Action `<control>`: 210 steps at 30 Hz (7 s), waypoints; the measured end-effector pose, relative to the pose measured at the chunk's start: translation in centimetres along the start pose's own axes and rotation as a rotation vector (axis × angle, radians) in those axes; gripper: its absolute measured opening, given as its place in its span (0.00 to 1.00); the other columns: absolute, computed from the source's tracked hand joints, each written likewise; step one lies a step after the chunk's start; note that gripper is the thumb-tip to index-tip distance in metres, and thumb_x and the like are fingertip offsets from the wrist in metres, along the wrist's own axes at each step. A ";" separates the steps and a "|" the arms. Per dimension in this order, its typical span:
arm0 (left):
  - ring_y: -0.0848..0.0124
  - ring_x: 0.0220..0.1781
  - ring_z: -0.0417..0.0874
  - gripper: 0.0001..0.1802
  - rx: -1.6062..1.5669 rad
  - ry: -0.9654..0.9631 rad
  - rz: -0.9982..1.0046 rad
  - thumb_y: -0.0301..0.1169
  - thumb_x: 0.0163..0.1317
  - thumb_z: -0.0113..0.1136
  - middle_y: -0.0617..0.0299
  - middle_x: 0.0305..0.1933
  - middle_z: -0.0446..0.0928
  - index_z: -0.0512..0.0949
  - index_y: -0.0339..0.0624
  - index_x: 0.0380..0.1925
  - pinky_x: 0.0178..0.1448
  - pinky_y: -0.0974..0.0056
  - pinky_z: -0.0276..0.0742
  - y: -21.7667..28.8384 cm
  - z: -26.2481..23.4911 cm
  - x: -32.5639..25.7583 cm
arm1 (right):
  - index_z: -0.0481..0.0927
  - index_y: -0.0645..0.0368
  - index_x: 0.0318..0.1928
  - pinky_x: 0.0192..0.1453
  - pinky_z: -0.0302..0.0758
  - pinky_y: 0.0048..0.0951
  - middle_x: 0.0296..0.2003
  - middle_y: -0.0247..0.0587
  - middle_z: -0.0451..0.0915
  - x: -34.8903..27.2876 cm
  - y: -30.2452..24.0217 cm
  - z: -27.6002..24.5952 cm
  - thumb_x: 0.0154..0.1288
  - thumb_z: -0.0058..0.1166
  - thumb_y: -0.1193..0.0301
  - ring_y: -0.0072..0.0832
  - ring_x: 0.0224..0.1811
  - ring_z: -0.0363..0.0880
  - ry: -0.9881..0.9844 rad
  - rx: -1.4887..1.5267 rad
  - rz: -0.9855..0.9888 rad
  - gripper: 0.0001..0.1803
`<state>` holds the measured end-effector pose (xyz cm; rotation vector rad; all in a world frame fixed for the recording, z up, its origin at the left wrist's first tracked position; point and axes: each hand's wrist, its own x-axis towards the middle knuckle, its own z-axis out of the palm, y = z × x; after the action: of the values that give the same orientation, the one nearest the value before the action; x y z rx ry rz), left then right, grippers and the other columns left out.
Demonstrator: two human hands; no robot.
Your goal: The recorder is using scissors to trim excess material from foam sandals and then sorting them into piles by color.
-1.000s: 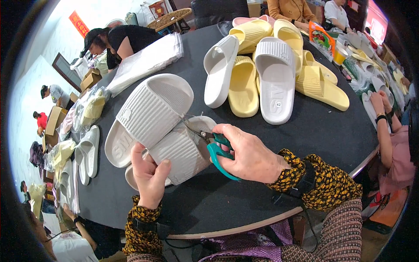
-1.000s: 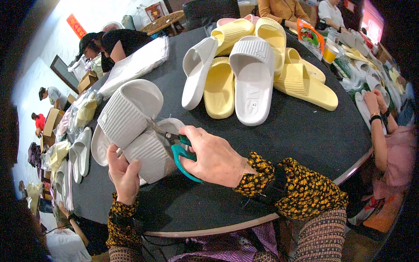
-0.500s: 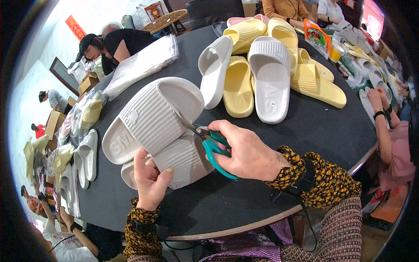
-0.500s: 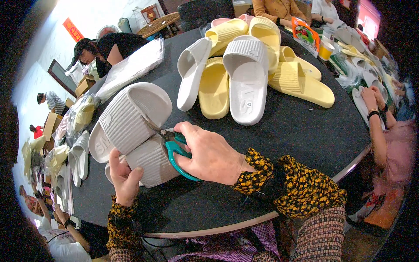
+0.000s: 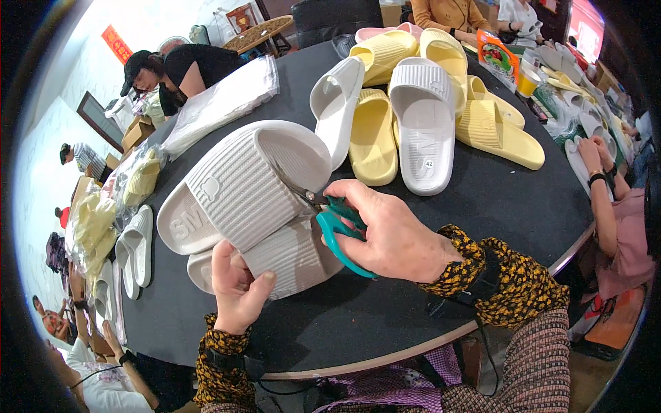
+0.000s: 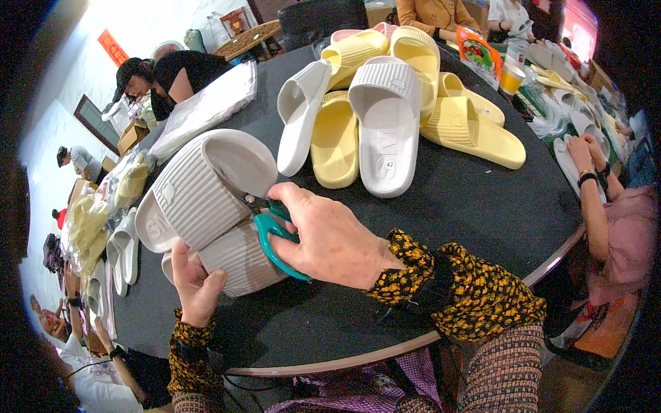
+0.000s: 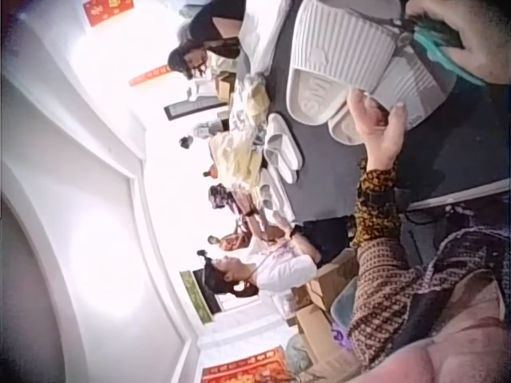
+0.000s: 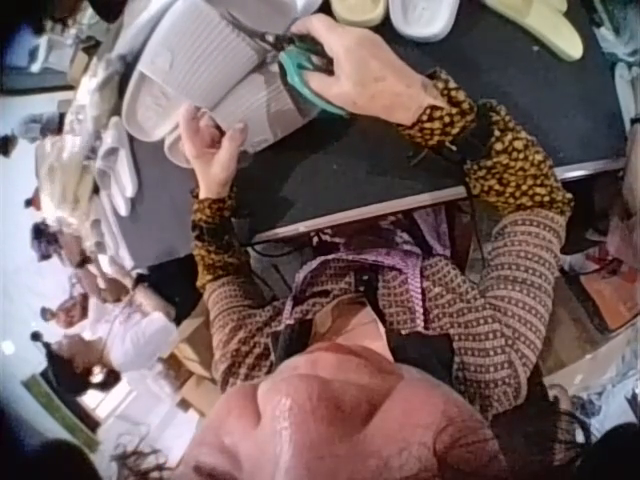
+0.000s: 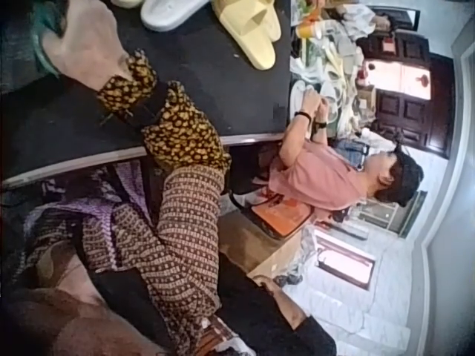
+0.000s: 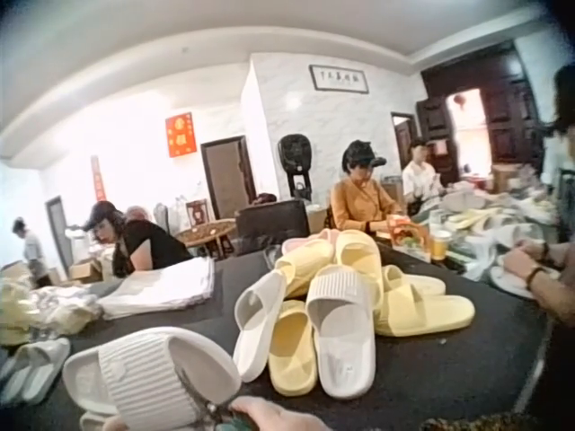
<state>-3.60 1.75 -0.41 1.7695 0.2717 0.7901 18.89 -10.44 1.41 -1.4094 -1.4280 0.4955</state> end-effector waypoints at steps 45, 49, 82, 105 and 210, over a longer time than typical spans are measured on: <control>0.59 0.63 0.71 0.37 0.030 0.043 -0.002 0.20 0.58 0.56 0.41 0.60 0.67 0.48 0.36 0.64 0.63 0.58 0.70 -0.2 -0.1 -0.2 | 0.69 0.64 0.52 0.38 0.76 0.26 0.31 0.42 0.79 0.3 -0.9 -1.2 0.59 0.60 0.74 0.23 0.33 0.79 0.069 -0.078 -0.107 0.21; 0.59 0.62 0.72 0.36 -0.011 0.154 -0.045 0.22 0.60 0.56 0.40 0.60 0.67 0.48 0.36 0.64 0.62 0.59 0.68 -0.3 -0.1 0.0 | 0.69 0.63 0.52 0.38 0.75 0.25 0.33 0.42 0.78 0.2 -0.9 -1.1 0.59 0.59 0.74 0.22 0.33 0.78 0.083 -0.079 -0.130 0.21; 0.63 0.55 0.76 0.35 -0.119 0.164 -0.066 0.18 0.61 0.51 0.42 0.55 0.71 0.46 0.36 0.65 0.57 0.62 0.72 -0.1 -0.6 0.3 | 0.71 0.62 0.51 0.38 0.76 0.37 0.34 0.54 0.79 -0.3 -0.9 0.6 0.58 0.58 0.72 0.48 0.36 0.80 0.003 -0.182 -0.006 0.20; 0.74 0.38 0.81 0.08 0.423 0.359 0.055 0.19 0.62 0.51 0.58 0.35 0.81 0.76 0.32 0.40 0.44 0.70 0.78 -4.4 -5.0 3.2 | 0.68 0.64 0.56 0.22 0.68 0.15 0.31 0.33 0.76 -2.4 0.1 -0.6 0.61 0.57 0.74 0.13 0.22 0.71 0.011 0.389 0.445 0.23; 0.77 0.28 0.74 0.17 0.217 -0.396 -0.167 0.27 0.63 0.53 0.59 0.40 0.78 0.72 0.31 0.51 0.27 0.73 0.70 -8.5 22.2 27.3 | 0.70 0.65 0.51 0.19 0.70 0.25 0.23 0.39 0.78 -2.4 1.5 -3.9 0.65 0.52 0.70 0.20 0.13 0.71 0.738 1.008 -0.041 0.16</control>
<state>32.58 2.78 -1.36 2.0325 0.2416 0.2877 22.41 -13.65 0.82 -0.6067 -0.4520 0.4866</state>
